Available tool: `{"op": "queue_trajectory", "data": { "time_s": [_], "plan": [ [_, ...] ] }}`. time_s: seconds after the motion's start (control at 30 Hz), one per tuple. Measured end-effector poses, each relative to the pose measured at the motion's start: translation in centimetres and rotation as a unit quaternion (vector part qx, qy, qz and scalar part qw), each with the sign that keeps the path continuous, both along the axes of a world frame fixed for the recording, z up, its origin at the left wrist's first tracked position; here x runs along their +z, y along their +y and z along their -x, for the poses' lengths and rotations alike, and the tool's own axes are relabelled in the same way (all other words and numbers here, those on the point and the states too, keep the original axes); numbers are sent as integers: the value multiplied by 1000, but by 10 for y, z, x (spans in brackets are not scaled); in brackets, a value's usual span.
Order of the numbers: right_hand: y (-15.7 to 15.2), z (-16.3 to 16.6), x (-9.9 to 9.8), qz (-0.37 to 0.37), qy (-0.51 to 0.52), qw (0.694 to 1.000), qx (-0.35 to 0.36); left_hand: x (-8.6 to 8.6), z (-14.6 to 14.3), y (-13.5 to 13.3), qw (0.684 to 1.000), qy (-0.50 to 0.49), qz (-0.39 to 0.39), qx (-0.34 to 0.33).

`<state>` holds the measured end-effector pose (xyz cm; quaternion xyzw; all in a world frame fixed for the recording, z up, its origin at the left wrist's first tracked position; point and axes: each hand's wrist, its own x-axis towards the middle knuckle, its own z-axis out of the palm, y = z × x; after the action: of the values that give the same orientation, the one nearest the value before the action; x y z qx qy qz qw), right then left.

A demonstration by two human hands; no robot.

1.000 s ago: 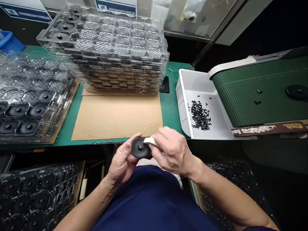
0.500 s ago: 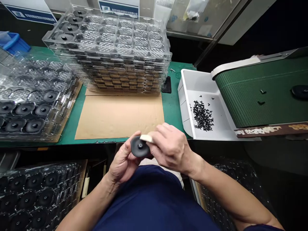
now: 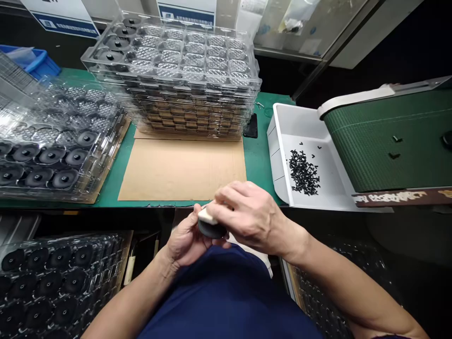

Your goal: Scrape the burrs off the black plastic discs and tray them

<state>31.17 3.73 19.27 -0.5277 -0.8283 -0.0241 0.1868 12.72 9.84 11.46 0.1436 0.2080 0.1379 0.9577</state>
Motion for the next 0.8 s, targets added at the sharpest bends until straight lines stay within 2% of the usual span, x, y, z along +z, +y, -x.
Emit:
{"op": "queue_trajectory", "data": {
  "time_s": [0.07, 0.13, 0.3, 0.4, 0.53, 0.63, 0.8],
  "plan": [
    [-1, 7, 1, 14, 39, 996, -73, 4, 0, 0, 997, 12, -23, 69],
    [-4, 16, 0, 24, 95, 989, -111, 8, -1, 0, 989, 27, -75, 127],
    [-12, 31, -7, 42, 150, 983, -92, 18, 2, 3, 963, 58, -166, 205],
    [-14, 30, -10, 42, 151, 978, -134, 20, 5, 6, 955, 75, -184, 219],
    [-14, 25, -11, 53, 166, 978, -118, 19, 8, 9, 952, 75, -192, 226],
    [-13, 21, -11, 53, 166, 974, -143, 17, 11, 10, 957, 69, -194, 206],
    [-17, 18, -10, 72, 182, 976, -94, 13, 15, 11, 963, 60, -186, 183]
  ]
}}
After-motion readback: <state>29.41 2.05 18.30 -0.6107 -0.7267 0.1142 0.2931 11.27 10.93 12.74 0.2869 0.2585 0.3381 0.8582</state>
